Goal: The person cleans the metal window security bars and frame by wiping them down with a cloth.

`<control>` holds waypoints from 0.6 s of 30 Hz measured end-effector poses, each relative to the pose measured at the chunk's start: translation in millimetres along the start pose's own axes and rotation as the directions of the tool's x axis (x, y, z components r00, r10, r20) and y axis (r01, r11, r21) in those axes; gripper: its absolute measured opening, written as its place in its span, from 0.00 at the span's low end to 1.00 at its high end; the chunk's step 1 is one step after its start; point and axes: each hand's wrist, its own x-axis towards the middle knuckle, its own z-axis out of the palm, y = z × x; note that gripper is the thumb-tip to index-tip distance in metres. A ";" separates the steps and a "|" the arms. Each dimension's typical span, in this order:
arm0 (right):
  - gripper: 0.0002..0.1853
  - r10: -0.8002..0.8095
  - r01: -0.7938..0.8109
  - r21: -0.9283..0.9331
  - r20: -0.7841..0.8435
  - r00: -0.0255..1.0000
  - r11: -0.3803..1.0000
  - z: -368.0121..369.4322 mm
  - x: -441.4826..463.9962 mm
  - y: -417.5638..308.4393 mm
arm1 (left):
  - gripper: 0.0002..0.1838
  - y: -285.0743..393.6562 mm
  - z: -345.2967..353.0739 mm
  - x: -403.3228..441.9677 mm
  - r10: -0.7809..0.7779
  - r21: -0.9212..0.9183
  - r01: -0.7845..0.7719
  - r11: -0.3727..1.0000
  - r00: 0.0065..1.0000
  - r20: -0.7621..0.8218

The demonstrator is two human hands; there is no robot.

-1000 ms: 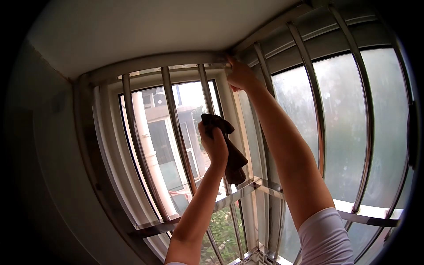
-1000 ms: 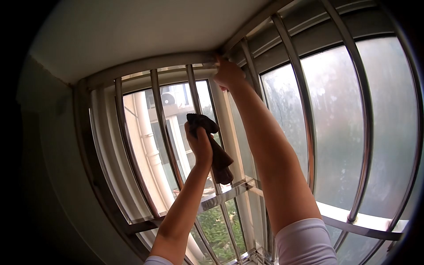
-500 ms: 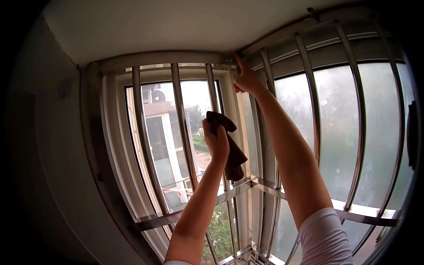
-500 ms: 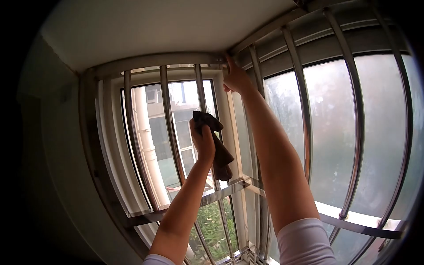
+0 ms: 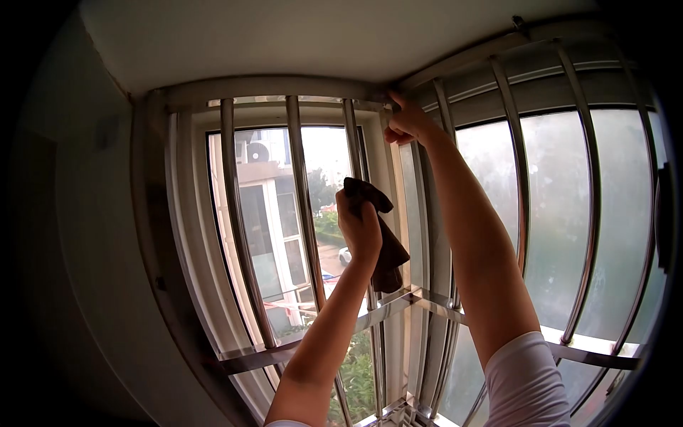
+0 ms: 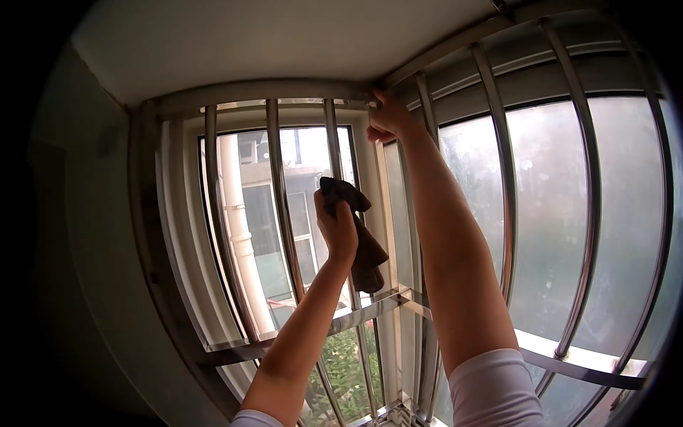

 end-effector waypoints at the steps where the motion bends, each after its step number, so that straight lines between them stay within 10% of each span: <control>1: 0.50 0.002 -0.002 -0.004 0.002 1.000 1.000 0.3 1.9 5.6 | 0.11 -0.4 0.2 -1.0 0.023 -0.001 -0.023 1.000 1.000 0.004; 6: 0.45 -0.180 0.156 0.482 0.004 0.984 0.862 6.3 10.8 22.3 | 0.11 -1.4 -1.7 0.5 0.028 -0.008 -0.028 1.000 0.999 0.024; 10: 0.39 -0.164 0.236 0.394 -0.209 0.964 0.888 32.4 1.8 25.3 | 0.11 -2.9 -3.1 -0.3 0.052 0.001 -0.052 0.999 0.998 0.033; 12: 0.37 -0.292 0.297 -0.074 -0.514 0.807 0.952 40.8 -1.7 31.7 | 0.11 -3.5 -3.7 -0.5 0.043 -0.008 -0.043 0.999 0.998 0.040; 18: 0.35 -0.784 0.549 -0.559 -0.434 0.445 0.621 39.6 15.0 46.6 | 0.10 -2.1 -2.4 -1.4 0.007 -0.040 -0.006 0.999 0.999 0.035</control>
